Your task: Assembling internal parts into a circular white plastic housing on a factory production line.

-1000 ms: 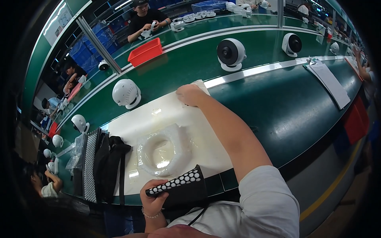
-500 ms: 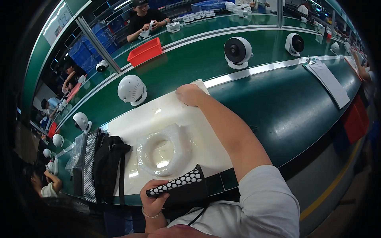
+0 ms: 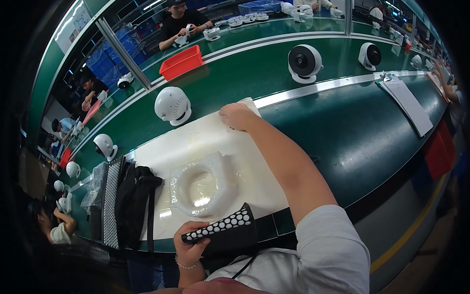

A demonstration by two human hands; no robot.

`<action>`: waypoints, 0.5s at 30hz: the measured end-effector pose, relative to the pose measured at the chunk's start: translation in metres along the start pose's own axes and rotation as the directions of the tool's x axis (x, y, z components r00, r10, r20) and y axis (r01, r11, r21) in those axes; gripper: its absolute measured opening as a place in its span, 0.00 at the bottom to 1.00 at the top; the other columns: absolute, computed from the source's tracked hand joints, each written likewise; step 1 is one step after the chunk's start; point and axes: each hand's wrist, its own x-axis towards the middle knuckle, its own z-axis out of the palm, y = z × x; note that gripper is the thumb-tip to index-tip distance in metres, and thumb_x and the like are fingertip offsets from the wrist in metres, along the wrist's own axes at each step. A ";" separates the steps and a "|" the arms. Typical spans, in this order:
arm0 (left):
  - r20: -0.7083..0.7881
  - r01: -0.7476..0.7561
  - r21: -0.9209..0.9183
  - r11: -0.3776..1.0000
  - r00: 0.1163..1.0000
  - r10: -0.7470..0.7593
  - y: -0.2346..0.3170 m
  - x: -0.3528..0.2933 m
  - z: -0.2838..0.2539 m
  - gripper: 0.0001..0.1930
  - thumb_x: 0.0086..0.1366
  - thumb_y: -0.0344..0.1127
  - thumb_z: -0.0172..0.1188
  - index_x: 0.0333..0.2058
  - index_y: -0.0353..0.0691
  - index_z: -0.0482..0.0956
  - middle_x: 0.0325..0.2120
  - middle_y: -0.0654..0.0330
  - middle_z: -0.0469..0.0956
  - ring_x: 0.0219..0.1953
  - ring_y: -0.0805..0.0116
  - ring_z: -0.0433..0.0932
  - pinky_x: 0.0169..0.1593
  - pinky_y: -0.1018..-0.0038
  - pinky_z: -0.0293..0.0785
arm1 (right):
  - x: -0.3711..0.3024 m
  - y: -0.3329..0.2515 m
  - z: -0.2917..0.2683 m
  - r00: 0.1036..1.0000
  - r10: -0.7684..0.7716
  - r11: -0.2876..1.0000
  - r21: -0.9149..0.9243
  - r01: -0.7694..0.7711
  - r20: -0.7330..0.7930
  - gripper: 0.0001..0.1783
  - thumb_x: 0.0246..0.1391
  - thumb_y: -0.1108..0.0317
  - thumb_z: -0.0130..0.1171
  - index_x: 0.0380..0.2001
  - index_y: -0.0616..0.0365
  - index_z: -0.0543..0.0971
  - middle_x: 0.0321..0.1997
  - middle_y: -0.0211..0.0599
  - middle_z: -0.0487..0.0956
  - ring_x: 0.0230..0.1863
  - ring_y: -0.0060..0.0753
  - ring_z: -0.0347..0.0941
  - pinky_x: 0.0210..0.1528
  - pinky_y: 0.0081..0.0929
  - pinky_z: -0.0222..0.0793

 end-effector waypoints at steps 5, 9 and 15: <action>0.006 -0.016 0.018 1.000 1.000 0.015 -0.001 0.000 0.000 0.10 0.40 0.26 0.66 0.21 0.32 0.73 0.33 0.54 0.77 0.32 0.65 0.75 0.37 0.75 0.68 | -0.001 0.000 0.000 1.000 0.008 1.000 0.016 -0.008 0.011 0.15 0.48 0.62 0.46 0.36 0.56 0.76 0.43 0.39 0.74 0.47 0.40 0.67 0.51 0.32 0.61; 0.006 -0.012 0.018 1.000 1.000 0.012 -0.001 -0.002 0.000 0.10 0.39 0.26 0.66 0.21 0.32 0.73 0.33 0.53 0.77 0.32 0.65 0.75 0.37 0.75 0.68 | -0.001 0.002 0.003 1.000 0.010 1.000 0.016 -0.010 0.001 0.15 0.48 0.62 0.46 0.36 0.56 0.76 0.43 0.39 0.74 0.47 0.40 0.67 0.51 0.32 0.61; -0.002 -0.039 0.008 0.999 0.999 0.039 -0.002 -0.001 0.001 0.10 0.39 0.26 0.66 0.21 0.31 0.73 0.32 0.53 0.77 0.32 0.64 0.75 0.37 0.75 0.68 | -0.002 0.000 0.000 1.000 0.001 1.000 0.005 -0.001 0.017 0.16 0.48 0.62 0.46 0.37 0.56 0.76 0.44 0.38 0.74 0.48 0.39 0.67 0.52 0.31 0.60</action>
